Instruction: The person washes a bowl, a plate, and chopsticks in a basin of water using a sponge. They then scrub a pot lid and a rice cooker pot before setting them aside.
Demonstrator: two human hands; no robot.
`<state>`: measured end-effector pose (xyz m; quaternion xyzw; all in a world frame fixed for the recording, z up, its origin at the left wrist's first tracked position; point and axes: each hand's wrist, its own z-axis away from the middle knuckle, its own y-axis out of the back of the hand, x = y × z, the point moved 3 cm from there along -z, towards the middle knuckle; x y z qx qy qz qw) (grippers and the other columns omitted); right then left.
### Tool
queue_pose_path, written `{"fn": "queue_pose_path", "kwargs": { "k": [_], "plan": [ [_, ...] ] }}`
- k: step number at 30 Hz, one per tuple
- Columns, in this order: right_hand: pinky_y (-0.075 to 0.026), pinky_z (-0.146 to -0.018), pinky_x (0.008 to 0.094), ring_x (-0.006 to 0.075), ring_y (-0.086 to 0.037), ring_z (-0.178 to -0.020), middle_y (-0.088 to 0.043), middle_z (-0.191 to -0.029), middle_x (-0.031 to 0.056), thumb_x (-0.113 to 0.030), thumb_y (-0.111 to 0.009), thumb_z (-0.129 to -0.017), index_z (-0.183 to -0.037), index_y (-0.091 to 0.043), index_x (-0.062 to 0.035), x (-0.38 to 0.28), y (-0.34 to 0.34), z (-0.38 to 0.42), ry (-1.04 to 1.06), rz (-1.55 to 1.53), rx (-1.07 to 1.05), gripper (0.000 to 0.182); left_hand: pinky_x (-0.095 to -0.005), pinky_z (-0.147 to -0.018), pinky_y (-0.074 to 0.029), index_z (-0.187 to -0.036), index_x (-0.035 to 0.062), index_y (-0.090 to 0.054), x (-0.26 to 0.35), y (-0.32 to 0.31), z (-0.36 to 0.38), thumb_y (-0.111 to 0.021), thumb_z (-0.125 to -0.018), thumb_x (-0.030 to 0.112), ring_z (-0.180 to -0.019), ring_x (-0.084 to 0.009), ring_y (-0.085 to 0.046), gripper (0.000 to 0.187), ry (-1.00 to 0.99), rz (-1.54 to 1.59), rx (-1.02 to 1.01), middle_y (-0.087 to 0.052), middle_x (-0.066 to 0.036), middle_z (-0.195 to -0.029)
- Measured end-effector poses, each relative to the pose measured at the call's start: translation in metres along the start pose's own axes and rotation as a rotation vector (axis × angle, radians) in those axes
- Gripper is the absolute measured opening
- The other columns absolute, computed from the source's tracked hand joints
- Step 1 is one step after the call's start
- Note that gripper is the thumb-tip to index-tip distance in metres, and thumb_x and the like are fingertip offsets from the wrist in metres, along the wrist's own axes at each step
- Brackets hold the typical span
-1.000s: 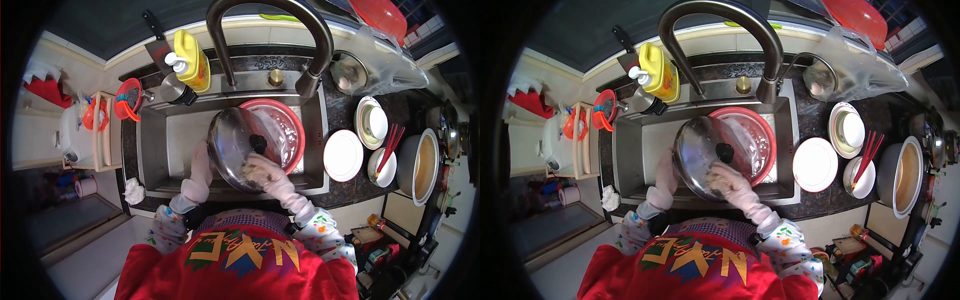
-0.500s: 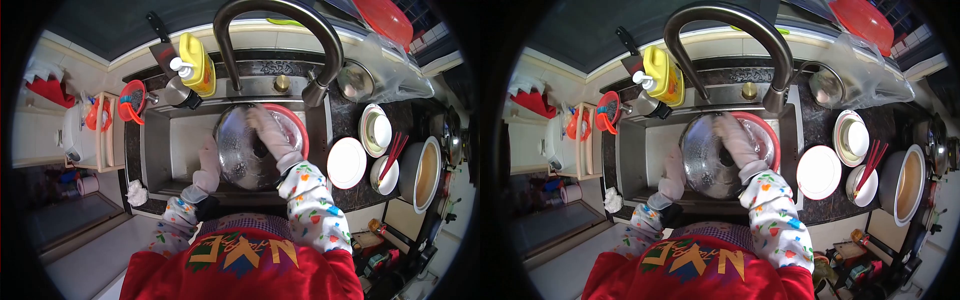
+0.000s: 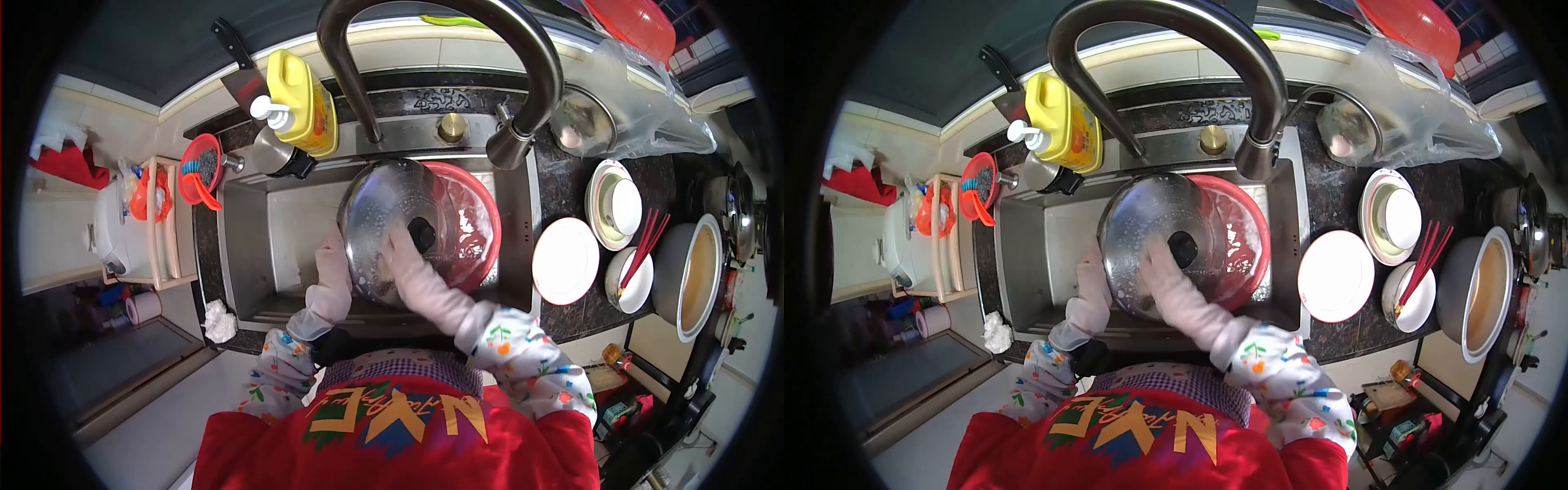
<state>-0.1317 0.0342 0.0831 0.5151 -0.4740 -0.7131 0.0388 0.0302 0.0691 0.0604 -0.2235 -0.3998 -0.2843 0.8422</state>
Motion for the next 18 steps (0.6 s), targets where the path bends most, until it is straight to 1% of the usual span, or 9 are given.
{"fn": "queue_pose_path", "kwargs": {
  "k": [1,2,3,4,5,9,12,17,18],
  "plan": [
    [-0.025,-0.109,0.0358,0.0367,-0.036,-0.125,-0.041,-0.128,0.0246,0.007,-0.046,-0.073,-0.125,-0.043,0.0075,-0.018,0.028,-0.012,0.100,0.541,0.102,0.052,-0.0272,-0.067,-0.047,-0.091,-0.0017,-0.062,0.001,0.001,-0.001,-0.047,-0.096,0.037,-0.073,-0.0127,-0.055,0.042,-0.022,-0.034,0.008,-0.062,-0.004,-0.084],
    [-0.033,-0.102,0.0330,0.0306,-0.043,-0.120,-0.046,-0.124,0.0174,-0.001,-0.048,-0.083,-0.124,-0.046,0.0033,-0.003,0.028,-0.026,0.166,0.923,0.026,0.042,-0.0272,-0.067,-0.047,-0.091,-0.0017,-0.062,0.001,0.001,-0.001,-0.047,-0.096,0.037,-0.073,-0.0127,-0.055,0.042,-0.024,-0.037,0.006,-0.062,-0.004,-0.084],
    [-0.035,-0.099,0.0322,0.0284,-0.047,-0.116,-0.050,-0.121,0.0153,-0.009,-0.047,-0.088,-0.125,-0.047,0.0011,0.039,0.002,-0.039,0.146,0.013,0.226,0.038,-0.0270,-0.067,-0.047,-0.091,-0.0014,-0.062,0.001,0.001,-0.001,-0.047,-0.096,0.036,-0.073,-0.0126,-0.055,0.041,-0.038,-0.035,-0.011,-0.062,-0.004,-0.084],
    [-0.039,-0.093,0.0310,0.0246,-0.052,-0.107,-0.054,-0.113,0.0125,-0.020,-0.043,-0.094,-0.123,-0.049,-0.0017,0.053,0.013,-0.049,-0.214,-0.651,0.140,0.035,-0.0269,-0.067,-0.047,-0.090,-0.0010,-0.062,0.002,0.000,0.000,-0.046,-0.096,0.036,-0.073,-0.0125,-0.055,0.041,-0.051,-0.033,-0.029,-0.062,-0.004,-0.083],
    [-0.042,-0.087,0.0298,0.0208,-0.056,-0.097,-0.058,-0.106,0.0097,-0.031,-0.040,-0.099,-0.122,-0.050,-0.0044,0.063,0.027,-0.054,-0.604,-1.319,0.332,0.037,-0.0269,-0.067,-0.047,-0.090,-0.0010,-0.062,0.005,-0.002,0.003,-0.046,-0.096,0.036,-0.073,-0.0125,-0.055,0.041,-0.052,-0.034,-0.030,-0.062,-0.004,-0.083],
    [-0.046,-0.065,0.0262,0.0114,-0.054,-0.072,-0.056,-0.077,0.0024,-0.008,-0.046,-0.094,-0.102,-0.058,0.0004,0.163,-0.004,-0.002,-0.563,-0.535,0.211,0.016,-0.0270,-0.066,-0.047,-0.088,-0.0001,-0.063,0.012,-0.005,0.007,-0.047,-0.096,0.035,-0.072,-0.0131,-0.055,0.039,-0.031,0.045,0.020,-0.062,-0.004,-0.082],
    [-0.047,-0.068,0.0224,0.0082,-0.056,-0.079,-0.061,-0.087,0.0016,0.004,-0.053,-0.088,-0.108,-0.059,-0.0019,0.182,-0.050,0.040,-0.489,-1.016,0.503,0.021,-0.0279,-0.065,-0.046,-0.088,0.0004,-0.063,0.008,0.004,0.001,-0.047,-0.095,0.035,-0.071,-0.0139,-0.055,0.039,0.000,0.008,0.061,-0.062,-0.004,-0.082],
    [-0.052,-0.078,0.0279,0.0147,-0.062,-0.087,-0.064,-0.099,0.0065,0.007,-0.053,-0.088,-0.110,-0.059,-0.0002,0.089,0.010,0.032,-0.375,-1.303,0.556,0.025,-0.0292,-0.065,-0.046,-0.088,0.0010,-0.063,-0.007,0.015,-0.010,-0.046,-0.095,0.038,-0.071,-0.0148,-0.055,0.041,0.022,-0.086,0.083,-0.062,-0.005,-0.081],
    [-0.050,-0.081,0.0259,0.0159,-0.061,-0.094,-0.062,-0.109,0.0092,0.003,-0.054,-0.088,-0.113,-0.058,-0.0023,0.081,0.007,0.026,-0.276,-1.021,0.430,0.026,-0.0293,-0.065,-0.046,-0.088,0.0009,-0.063,-0.008,0.014,-0.009,-0.046,-0.095,0.038,-0.072,-0.0150,-0.055,0.041,0.013,-0.059,0.104,-0.062,-0.005,-0.081]
  ]
}}
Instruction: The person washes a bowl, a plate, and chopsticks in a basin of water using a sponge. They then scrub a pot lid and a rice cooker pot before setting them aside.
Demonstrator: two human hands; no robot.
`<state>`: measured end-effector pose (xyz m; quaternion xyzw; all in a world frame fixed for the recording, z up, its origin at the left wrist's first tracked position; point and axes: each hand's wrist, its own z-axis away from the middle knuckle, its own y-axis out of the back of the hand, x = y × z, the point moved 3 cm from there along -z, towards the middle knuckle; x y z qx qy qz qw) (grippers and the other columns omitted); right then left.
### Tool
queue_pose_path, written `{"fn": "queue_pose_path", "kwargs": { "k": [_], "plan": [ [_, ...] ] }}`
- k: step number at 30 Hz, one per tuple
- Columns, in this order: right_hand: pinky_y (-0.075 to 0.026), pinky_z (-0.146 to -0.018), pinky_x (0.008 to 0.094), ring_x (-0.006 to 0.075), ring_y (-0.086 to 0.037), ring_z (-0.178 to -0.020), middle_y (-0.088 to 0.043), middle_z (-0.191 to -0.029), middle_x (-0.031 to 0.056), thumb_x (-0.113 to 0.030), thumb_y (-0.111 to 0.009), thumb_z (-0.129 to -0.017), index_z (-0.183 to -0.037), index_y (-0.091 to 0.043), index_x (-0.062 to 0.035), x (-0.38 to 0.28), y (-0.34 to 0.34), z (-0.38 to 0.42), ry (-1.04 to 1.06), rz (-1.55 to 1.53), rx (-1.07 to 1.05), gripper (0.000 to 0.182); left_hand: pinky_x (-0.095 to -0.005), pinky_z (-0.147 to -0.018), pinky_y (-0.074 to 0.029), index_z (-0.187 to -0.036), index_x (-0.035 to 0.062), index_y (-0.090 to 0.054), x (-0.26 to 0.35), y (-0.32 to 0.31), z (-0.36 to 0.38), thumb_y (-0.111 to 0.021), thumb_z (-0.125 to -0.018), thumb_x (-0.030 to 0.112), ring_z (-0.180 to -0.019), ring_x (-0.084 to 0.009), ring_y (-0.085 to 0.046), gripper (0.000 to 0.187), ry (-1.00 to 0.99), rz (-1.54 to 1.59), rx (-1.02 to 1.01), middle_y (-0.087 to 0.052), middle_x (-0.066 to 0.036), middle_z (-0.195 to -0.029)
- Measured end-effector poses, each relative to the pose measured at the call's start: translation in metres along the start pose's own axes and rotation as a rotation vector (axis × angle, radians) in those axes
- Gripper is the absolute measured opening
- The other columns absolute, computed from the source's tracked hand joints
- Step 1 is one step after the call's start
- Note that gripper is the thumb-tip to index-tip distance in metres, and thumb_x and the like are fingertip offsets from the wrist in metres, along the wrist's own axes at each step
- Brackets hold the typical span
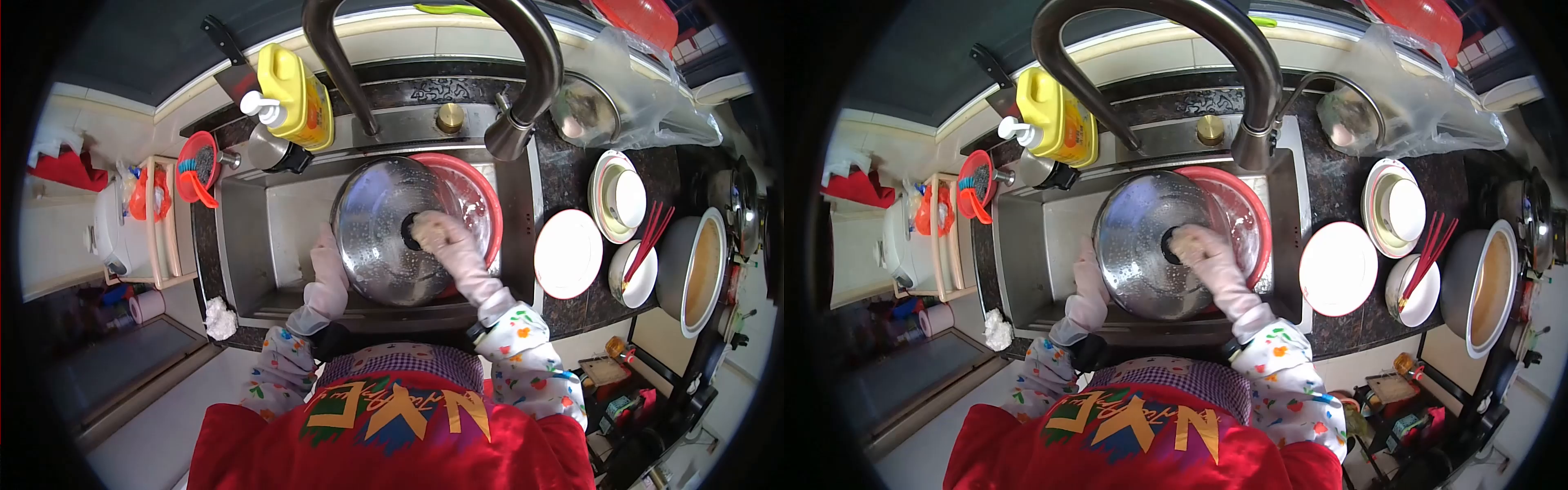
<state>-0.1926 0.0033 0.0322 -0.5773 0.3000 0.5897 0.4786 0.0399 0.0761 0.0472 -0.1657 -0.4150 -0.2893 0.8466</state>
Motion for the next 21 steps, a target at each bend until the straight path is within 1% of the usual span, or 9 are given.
{"fn": "queue_pose_path", "kwargs": {
  "k": [1,3,7,11,13,14,17,20,21],
  "plan": [
    [-0.048,-0.086,0.0314,0.0234,-0.059,-0.099,-0.062,-0.106,0.0126,0.000,-0.055,-0.085,-0.112,-0.057,-0.0034,-0.009,-0.007,0.001,0.372,0.678,0.139,0.028,-0.0294,-0.065,-0.046,-0.088,0.0009,-0.063,-0.001,-0.002,0.001,-0.046,-0.094,0.038,-0.072,-0.0151,-0.055,0.042,-0.007,0.030,0.022,-0.062,-0.006,-0.081],
    [-0.045,-0.088,0.0355,0.0293,-0.057,-0.099,-0.061,-0.101,0.0141,-0.002,-0.056,-0.082,-0.112,-0.057,-0.0040,-0.002,-0.016,-0.002,0.308,0.706,0.140,0.030,-0.0295,-0.065,-0.046,-0.088,0.0009,-0.064,0.008,-0.007,0.008,-0.046,-0.095,0.038,-0.072,-0.0156,-0.055,0.041,0.004,0.015,0.030,-0.062,-0.006,-0.081],
    [-0.047,-0.083,0.0337,0.0249,-0.058,-0.090,-0.062,-0.096,0.0111,-0.003,-0.053,-0.086,-0.108,-0.057,-0.0041,0.006,-0.020,-0.004,0.276,0.617,0.242,0.022,-0.0299,-0.066,-0.046,-0.090,0.0014,-0.064,0.000,0.000,0.000,-0.046,-0.095,0.037,-0.073,-0.0164,-0.055,0.040,0.065,0.051,0.046,-0.063,-0.006,-0.083],
    [-0.049,-0.071,0.0348,0.0258,-0.059,-0.074,-0.061,-0.084,0.0156,-0.007,-0.047,-0.090,-0.102,-0.056,-0.0014,0.057,0.012,-0.011,-0.110,0.180,0.527,0.016,-0.0301,-0.067,-0.046,-0.090,0.0015,-0.064,0.004,0.001,0.009,-0.046,-0.095,0.037,-0.074,-0.0163,-0.055,0.039,0.023,0.015,0.015,-0.062,-0.005,-0.084],
    [-0.049,-0.072,0.0311,0.0209,-0.057,-0.075,-0.060,-0.090,0.0117,-0.005,-0.048,-0.089,-0.105,-0.055,-0.0013,0.033,0.031,-0.005,0.192,0.918,0.435,0.017,-0.0298,-0.069,-0.046,-0.091,0.0012,-0.063,-0.005,0.003,0.002,-0.046,-0.095,0.036,-0.076,-0.0158,-0.055,0.039,0.037,0.157,-0.068,-0.062,-0.005,-0.085],
    [-0.049,-0.072,0.0311,0.0209,-0.057,-0.075,-0.060,-0.090,0.0117,-0.005,-0.048,-0.089,-0.105,-0.055,-0.0013,0.040,0.042,-0.003,0.192,0.918,0.432,0.017,-0.0298,-0.069,-0.046,-0.091,0.0012,-0.063,-0.006,0.004,0.003,-0.046,-0.095,0.036,-0.076,-0.0158,-0.055,0.039,0.037,0.159,-0.065,-0.062,-0.005,-0.085],
    [-0.048,-0.074,0.0280,0.0175,-0.054,-0.080,-0.059,-0.093,0.0059,-0.008,-0.049,-0.093,-0.107,-0.054,-0.0019,0.054,0.048,0.003,0.608,1.445,0.515,0.016,-0.0296,-0.071,-0.046,-0.094,0.0012,-0.063,0.007,-0.005,0.013,-0.044,-0.096,0.034,-0.077,-0.0157,-0.056,0.037,0.052,0.126,-0.074,-0.062,-0.005,-0.088],
    [-0.041,-0.094,0.0295,0.0197,-0.047,-0.112,-0.053,-0.119,0.0144,-0.003,-0.050,-0.091,-0.127,-0.046,-0.0011,0.079,0.039,0.043,-0.006,0.527,0.268,0.036,-0.0300,-0.073,-0.047,-0.098,0.0023,-0.062,0.017,-0.014,0.019,-0.044,-0.097,0.032,-0.078,-0.0156,-0.056,0.034,0.028,0.153,-0.195,-0.062,-0.004,-0.091],
    [-0.039,-0.098,0.0302,0.0210,-0.046,-0.118,-0.052,-0.123,0.0162,0.001,-0.049,-0.090,-0.129,-0.045,-0.0012,0.075,0.024,0.058,-0.055,0.441,0.187,0.039,-0.0301,-0.073,-0.048,-0.099,0.0027,-0.062,0.024,-0.022,0.025,-0.045,-0.097,0.032,-0.079,-0.0155,-0.056,0.034,0.046,0.177,-0.204,-0.061,-0.004,-0.092]
  ]
}}
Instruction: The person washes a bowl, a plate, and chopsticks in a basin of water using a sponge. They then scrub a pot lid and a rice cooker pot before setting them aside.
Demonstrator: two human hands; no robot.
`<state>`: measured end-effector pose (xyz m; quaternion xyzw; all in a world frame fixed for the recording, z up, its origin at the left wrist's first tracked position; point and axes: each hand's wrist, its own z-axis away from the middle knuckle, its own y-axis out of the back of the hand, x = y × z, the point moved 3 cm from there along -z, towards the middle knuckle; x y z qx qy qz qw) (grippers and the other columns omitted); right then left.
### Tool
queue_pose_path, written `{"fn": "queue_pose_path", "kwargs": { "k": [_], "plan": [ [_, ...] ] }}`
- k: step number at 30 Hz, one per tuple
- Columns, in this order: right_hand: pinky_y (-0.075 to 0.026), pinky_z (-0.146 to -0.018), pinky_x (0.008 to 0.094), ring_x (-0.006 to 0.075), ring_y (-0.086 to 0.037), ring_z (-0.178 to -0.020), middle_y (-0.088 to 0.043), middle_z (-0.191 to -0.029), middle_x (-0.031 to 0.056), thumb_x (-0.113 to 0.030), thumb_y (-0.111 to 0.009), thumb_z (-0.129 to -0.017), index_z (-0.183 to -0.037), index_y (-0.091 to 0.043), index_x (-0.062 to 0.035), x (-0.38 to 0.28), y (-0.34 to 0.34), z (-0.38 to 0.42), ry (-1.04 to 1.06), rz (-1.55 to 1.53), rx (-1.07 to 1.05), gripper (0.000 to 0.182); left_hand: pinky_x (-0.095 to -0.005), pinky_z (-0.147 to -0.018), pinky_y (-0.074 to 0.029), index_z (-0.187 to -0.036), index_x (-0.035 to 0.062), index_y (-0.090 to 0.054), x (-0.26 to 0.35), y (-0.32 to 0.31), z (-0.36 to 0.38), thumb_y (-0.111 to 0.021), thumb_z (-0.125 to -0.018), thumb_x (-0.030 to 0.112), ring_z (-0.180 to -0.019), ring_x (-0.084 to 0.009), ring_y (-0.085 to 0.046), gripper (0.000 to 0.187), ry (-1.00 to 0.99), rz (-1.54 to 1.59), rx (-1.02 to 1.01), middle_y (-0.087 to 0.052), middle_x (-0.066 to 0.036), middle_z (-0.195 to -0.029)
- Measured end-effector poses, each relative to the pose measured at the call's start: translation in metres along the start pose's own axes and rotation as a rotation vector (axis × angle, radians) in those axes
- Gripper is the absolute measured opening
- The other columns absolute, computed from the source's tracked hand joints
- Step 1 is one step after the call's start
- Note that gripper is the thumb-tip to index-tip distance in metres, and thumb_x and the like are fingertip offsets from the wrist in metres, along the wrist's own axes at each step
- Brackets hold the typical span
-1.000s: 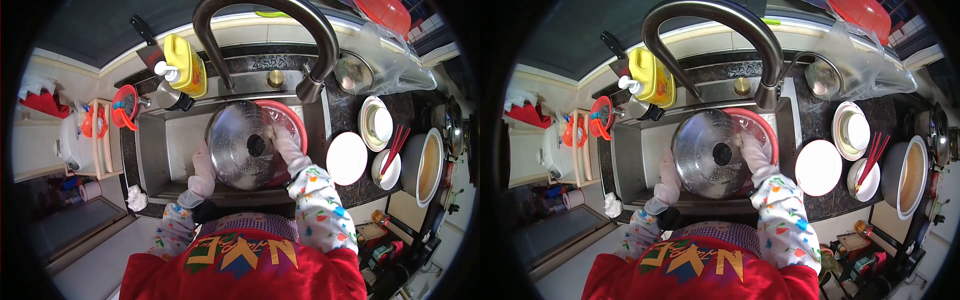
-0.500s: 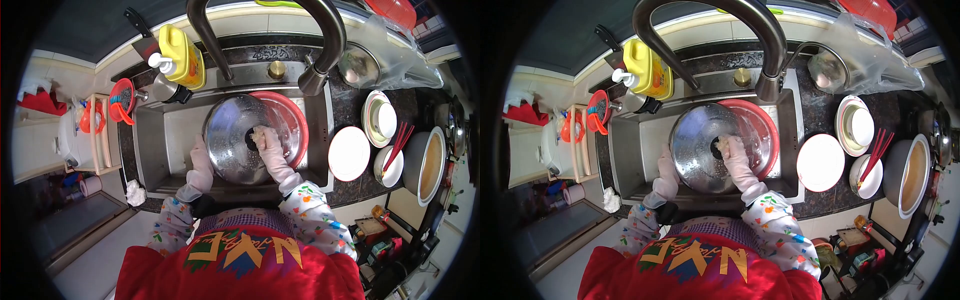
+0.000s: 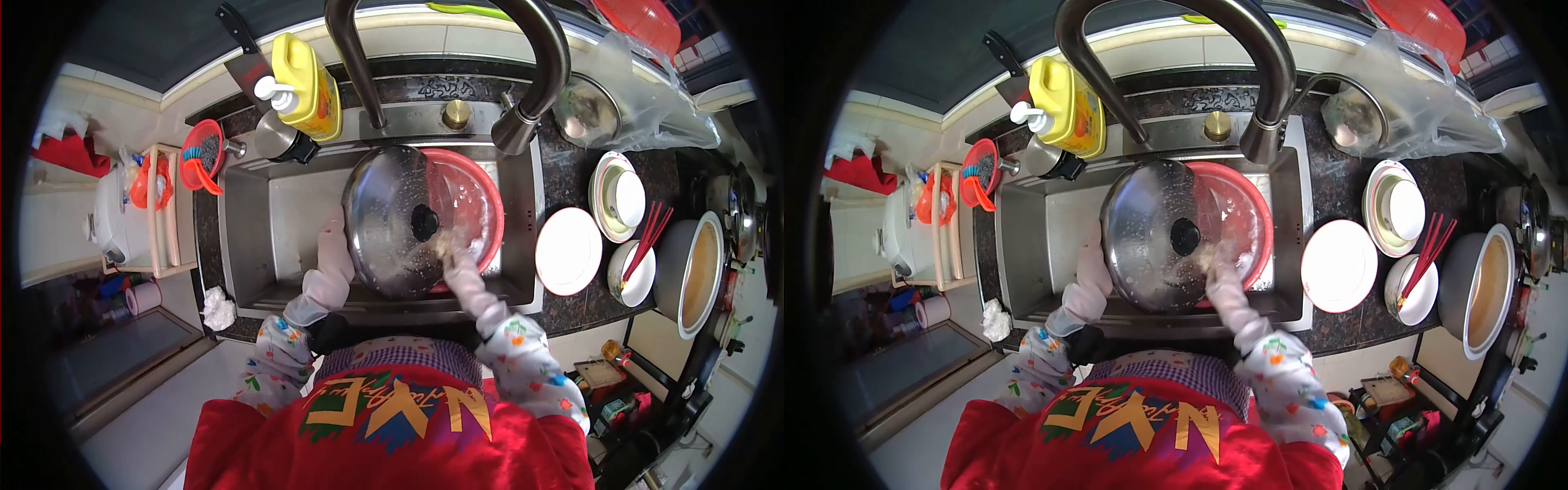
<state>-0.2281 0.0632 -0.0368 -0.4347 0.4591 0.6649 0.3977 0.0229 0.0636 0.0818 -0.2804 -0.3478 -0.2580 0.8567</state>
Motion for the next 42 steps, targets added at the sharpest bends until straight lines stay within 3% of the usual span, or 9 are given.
{"fn": "queue_pose_path", "kwargs": {
  "k": [4,8,11,18,25,28,32,35,42],
  "plan": [
    [-0.036,-0.104,0.0364,0.0329,-0.046,-0.123,-0.049,-0.127,0.0219,0.015,-0.045,-0.081,-0.125,-0.052,-0.0008,-0.088,-0.014,0.044,0.410,0.222,-0.160,0.047,-0.0297,-0.070,-0.049,-0.100,0.0038,-0.060,-0.005,-0.014,0.003,-0.046,-0.097,0.035,-0.077,-0.0152,-0.057,0.035,0.012,0.010,-0.057,-0.062,-0.002,-0.091],
    [-0.035,-0.105,0.0437,0.0385,-0.046,-0.121,-0.051,-0.122,0.0194,0.005,-0.051,-0.073,-0.118,-0.054,-0.0001,-0.183,-0.015,0.004,0.647,0.184,-0.274,0.045,-0.0253,-0.067,-0.047,-0.092,0.0019,-0.062,-0.009,-0.021,0.006,-0.044,-0.098,0.040,-0.074,-0.0071,-0.052,0.042,-0.252,-0.517,-0.027,-0.061,0.001,-0.081],
    [-0.034,-0.106,0.0459,0.0415,-0.042,-0.123,-0.049,-0.126,0.0221,0.008,-0.054,-0.066,-0.119,-0.053,0.0023,-0.218,-0.016,-0.034,0.820,0.288,-0.190,0.053,-0.0257,-0.066,-0.045,-0.087,0.0001,-0.062,-0.007,-0.041,0.020,-0.042,-0.099,0.040,-0.074,-0.0059,-0.049,0.046,-0.297,-0.404,-0.116,-0.061,0.001,-0.081],
    [-0.031,-0.108,0.0364,0.0347,-0.042,-0.127,-0.047,-0.133,0.0194,0.007,-0.050,-0.072,-0.122,-0.054,-0.0038,-0.199,0.020,-0.123,0.633,0.182,-0.260,0.052,-0.0336,-0.063,-0.044,-0.088,-0.0031,-0.057,0.011,-0.054,0.050,-0.039,-0.100,0.031,-0.067,-0.0135,-0.051,0.041,-0.418,-0.861,-0.190,-0.057,-0.014,-0.070],
    [-0.031,-0.108,0.0454,0.0378,-0.044,-0.119,-0.053,-0.116,0.0169,-0.010,-0.056,-0.062,-0.109,-0.057,-0.0010,-0.279,0.036,-0.062,0.985,0.399,-0.591,0.048,-0.0402,-0.057,-0.044,-0.082,0.0006,-0.051,0.018,-0.044,0.064,-0.045,-0.095,0.019,-0.066,-0.0389,-0.056,0.024,-0.562,-0.937,-0.357,-0.058,-0.020,-0.072],
    [-0.035,-0.103,0.0461,0.0366,-0.047,-0.115,-0.055,-0.114,0.0164,-0.019,-0.054,-0.073,-0.110,-0.058,-0.0028,-0.273,0.040,-0.073,1.056,0.438,-0.571,0.041,-0.0410,-0.056,-0.043,-0.079,0.0017,-0.051,0.033,-0.044,0.063,-0.047,-0.093,0.016,-0.063,-0.0373,-0.055,0.020,-0.875,-1.124,-0.607,-0.055,-0.018,-0.068],
    [-0.045,-0.086,0.0458,0.0373,-0.056,-0.096,-0.060,-0.103,0.0145,-0.038,-0.045,-0.088,-0.104,-0.060,-0.0048,-0.253,0.062,-0.109,0.819,0.328,-0.518,0.040,-0.0415,-0.054,-0.040,-0.071,0.0022,-0.048,0.047,-0.030,0.063,-0.051,-0.091,0.014,-0.060,-0.0364,-0.052,0.024,-0.681,-1.059,-0.618,-0.051,-0.017,-0.063],
    [-0.044,-0.079,0.0450,0.0378,-0.054,-0.088,-0.060,-0.094,0.0140,-0.021,-0.057,-0.078,-0.104,-0.058,-0.0070,-0.218,0.072,-0.115,0.771,0.350,-0.280,0.030,-0.0410,-0.055,-0.040,-0.071,0.0013,-0.049,0.050,-0.023,0.059,-0.050,-0.092,0.015,-0.061,-0.0371,-0.052,0.026,-0.644,-1.108,-0.551,-0.052,-0.018,-0.065],
    [-0.044,-0.076,0.0446,0.0314,-0.056,-0.084,-0.060,-0.085,0.0120,-0.016,-0.062,-0.069,-0.092,-0.059,-0.0060,-0.267,0.009,-0.048,0.799,0.802,-0.466,0.024,-0.0383,-0.058,-0.041,-0.085,0.0009,-0.054,0.029,-0.059,0.058,-0.047,-0.095,0.020,-0.065,-0.0352,-0.053,0.023,-0.659,-0.765,-0.363,-0.056,-0.019,-0.077]
  ]
}}
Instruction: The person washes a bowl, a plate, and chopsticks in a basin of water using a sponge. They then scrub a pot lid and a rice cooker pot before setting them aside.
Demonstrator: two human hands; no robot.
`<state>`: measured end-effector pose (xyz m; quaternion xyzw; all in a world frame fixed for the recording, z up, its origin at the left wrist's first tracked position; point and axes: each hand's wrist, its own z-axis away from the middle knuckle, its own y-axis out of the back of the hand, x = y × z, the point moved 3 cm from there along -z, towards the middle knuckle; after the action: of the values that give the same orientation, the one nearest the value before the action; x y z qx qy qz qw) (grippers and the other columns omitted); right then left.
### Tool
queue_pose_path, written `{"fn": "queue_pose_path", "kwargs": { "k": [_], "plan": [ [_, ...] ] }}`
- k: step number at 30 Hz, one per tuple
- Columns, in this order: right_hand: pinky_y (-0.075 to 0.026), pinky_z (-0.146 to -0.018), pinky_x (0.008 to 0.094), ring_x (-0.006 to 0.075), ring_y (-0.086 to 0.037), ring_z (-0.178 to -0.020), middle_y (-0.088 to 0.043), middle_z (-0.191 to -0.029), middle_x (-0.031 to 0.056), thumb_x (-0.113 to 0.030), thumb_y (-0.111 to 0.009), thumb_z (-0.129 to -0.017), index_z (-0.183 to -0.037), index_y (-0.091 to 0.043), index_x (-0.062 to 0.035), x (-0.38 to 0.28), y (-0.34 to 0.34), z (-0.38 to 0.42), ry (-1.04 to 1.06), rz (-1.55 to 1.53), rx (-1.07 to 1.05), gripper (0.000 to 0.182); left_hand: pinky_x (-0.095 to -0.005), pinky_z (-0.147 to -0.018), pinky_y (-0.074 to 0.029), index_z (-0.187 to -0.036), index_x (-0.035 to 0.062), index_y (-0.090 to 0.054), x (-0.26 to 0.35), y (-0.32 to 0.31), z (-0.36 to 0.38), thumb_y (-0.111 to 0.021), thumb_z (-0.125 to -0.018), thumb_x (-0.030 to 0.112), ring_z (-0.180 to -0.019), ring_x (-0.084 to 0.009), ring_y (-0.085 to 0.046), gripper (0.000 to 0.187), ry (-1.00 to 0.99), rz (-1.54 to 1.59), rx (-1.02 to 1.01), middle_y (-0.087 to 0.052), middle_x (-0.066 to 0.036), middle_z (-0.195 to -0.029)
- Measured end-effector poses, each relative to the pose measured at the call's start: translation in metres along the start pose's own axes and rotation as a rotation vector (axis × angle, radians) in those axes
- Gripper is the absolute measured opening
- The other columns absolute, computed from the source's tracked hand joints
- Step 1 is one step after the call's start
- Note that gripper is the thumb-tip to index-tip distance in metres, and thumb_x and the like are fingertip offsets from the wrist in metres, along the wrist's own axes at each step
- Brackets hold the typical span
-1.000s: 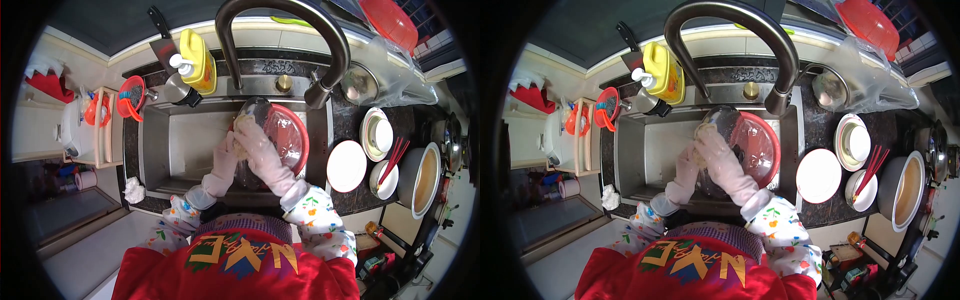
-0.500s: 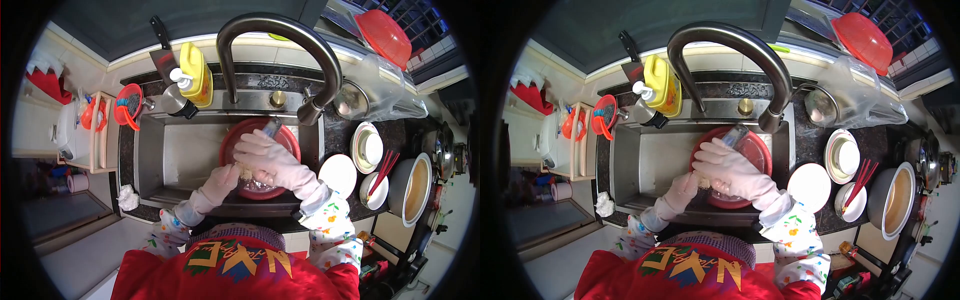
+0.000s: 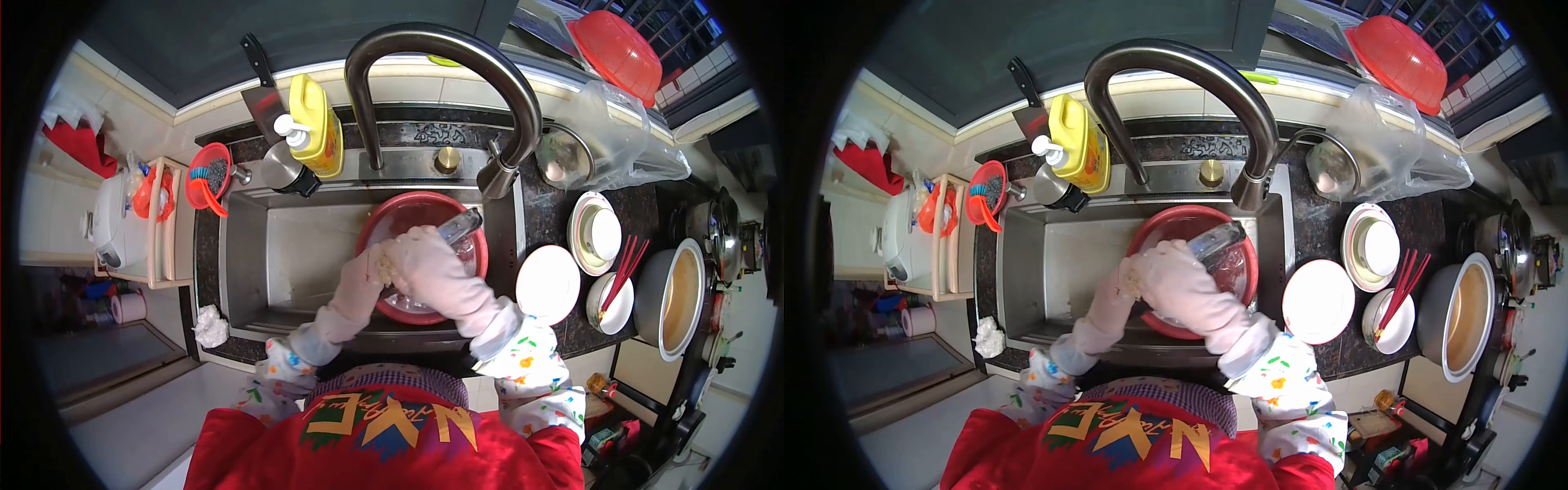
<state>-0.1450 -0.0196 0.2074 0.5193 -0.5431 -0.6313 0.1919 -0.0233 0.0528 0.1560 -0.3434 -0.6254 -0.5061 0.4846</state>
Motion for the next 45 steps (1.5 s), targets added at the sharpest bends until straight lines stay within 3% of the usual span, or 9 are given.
{"fn": "queue_pose_path", "kwargs": {
  "k": [7,10,14,16,19,27,34,39,45],
  "plan": [
    [-0.046,-0.080,0.0428,0.0347,-0.059,-0.088,-0.063,-0.095,0.0130,-0.018,-0.056,-0.080,-0.102,-0.062,-0.0077,0.033,0.041,0.019,-0.045,-0.162,-0.045,0.026,-0.0327,-0.057,-0.040,-0.074,0.0010,-0.055,-0.035,0.009,-0.001,-0.042,-0.100,0.030,-0.060,-0.0128,-0.043,0.041,0.206,-0.081,-0.072,-0.048,-0.004,-0.062],
    [-0.047,-0.084,0.0428,0.0341,-0.059,-0.095,-0.064,-0.099,0.0112,-0.018,-0.053,-0.082,-0.105,-0.061,-0.0065,0.082,0.017,0.056,-0.252,-0.318,0.227,0.026,-0.0326,-0.056,-0.040,-0.074,0.0004,-0.054,-0.044,0.012,-0.005,-0.041,-0.100,0.033,-0.059,-0.0117,-0.043,0.043,0.199,-0.054,-0.052,-0.049,-0.004,-0.062],
    [-0.046,-0.086,0.0445,0.0300,-0.061,-0.095,-0.065,-0.096,0.0116,-0.015,-0.058,-0.076,-0.094,-0.064,-0.0118,0.029,0.017,0.017,-0.199,-0.090,-0.257,0.020,-0.0326,-0.058,-0.041,-0.075,-0.0001,-0.054,-0.053,-0.006,-0.002,-0.041,-0.100,0.033,-0.059,-0.0128,-0.045,0.043,0.306,-0.058,-0.097,-0.051,-0.006,-0.063],
    [-0.047,-0.084,0.0424,0.0277,-0.063,-0.092,-0.067,-0.089,0.0104,-0.015,-0.058,-0.076,-0.086,-0.066,-0.0127,0.009,-0.019,0.009,-0.185,0.089,-0.222,0.013,-0.0327,-0.059,-0.042,-0.075,0.0002,-0.054,-0.041,-0.026,-0.002,-0.042,-0.099,0.035,-0.060,-0.0130,-0.045,0.044,-0.027,0.048,-0.004,-0.050,-0.006,-0.063],
    [-0.049,-0.080,0.0410,0.0279,-0.065,-0.087,-0.067,-0.086,0.0106,-0.018,-0.058,-0.079,-0.083,-0.066,-0.0112,0.019,0.002,0.009,-0.115,0.030,-0.217,0.012,-0.0330,-0.059,-0.041,-0.074,0.0010,-0.054,-0.037,-0.012,-0.004,-0.043,-0.098,0.037,-0.061,-0.0129,-0.043,0.045,0.166,0.024,-0.034,-0.046,-0.005,-0.062],
    [-0.049,-0.069,0.0373,0.0299,-0.061,-0.074,-0.064,-0.085,0.0150,-0.013,-0.057,-0.081,-0.103,-0.059,0.0003,0.091,-0.012,0.057,-0.191,-0.390,0.254,0.026,-0.0334,-0.059,-0.042,-0.074,0.0031,-0.053,-0.036,-0.004,-0.022,-0.044,-0.098,0.036,-0.061,-0.0145,-0.048,0.041,0.236,-0.089,-0.090,-0.047,-0.009,-0.062],
    [-0.049,-0.075,0.0413,0.0281,-0.063,-0.085,-0.066,-0.086,0.0113,-0.018,-0.055,-0.081,-0.093,-0.064,-0.0112,0.036,0.020,0.014,-0.143,0.048,-0.108,0.016,-0.0322,-0.064,-0.045,-0.086,0.0001,-0.061,-0.037,0.002,-0.020,-0.042,-0.099,0.037,-0.066,-0.0128,-0.054,0.044,0.219,-0.179,-0.102,-0.062,-0.008,-0.071],
    [-0.050,-0.081,0.0412,0.0305,-0.062,-0.091,-0.066,-0.098,0.0103,-0.025,-0.047,-0.089,-0.096,-0.064,-0.0131,0.115,-0.015,0.063,-0.374,-0.660,0.350,0.022,-0.0316,-0.063,-0.044,-0.080,-0.0017,-0.062,-0.043,0.009,-0.024,-0.042,-0.098,0.040,-0.066,-0.0103,-0.048,0.049,0.349,-0.081,-0.071,-0.059,-0.001,-0.069],
    [-0.045,-0.086,0.0426,0.0315,-0.058,-0.098,-0.063,-0.102,0.0117,-0.023,-0.053,-0.087,-0.100,-0.060,-0.0070,0.040,-0.003,0.013,-0.168,0.002,-0.050,0.021,-0.0330,-0.064,-0.045,-0.080,-0.0015,-0.062,-0.030,-0.017,-0.026,-0.047,-0.096,0.039,-0.064,-0.0120,-0.050,0.046,0.173,-0.094,-0.089,-0.056,-0.008,-0.065]
  ]
}}
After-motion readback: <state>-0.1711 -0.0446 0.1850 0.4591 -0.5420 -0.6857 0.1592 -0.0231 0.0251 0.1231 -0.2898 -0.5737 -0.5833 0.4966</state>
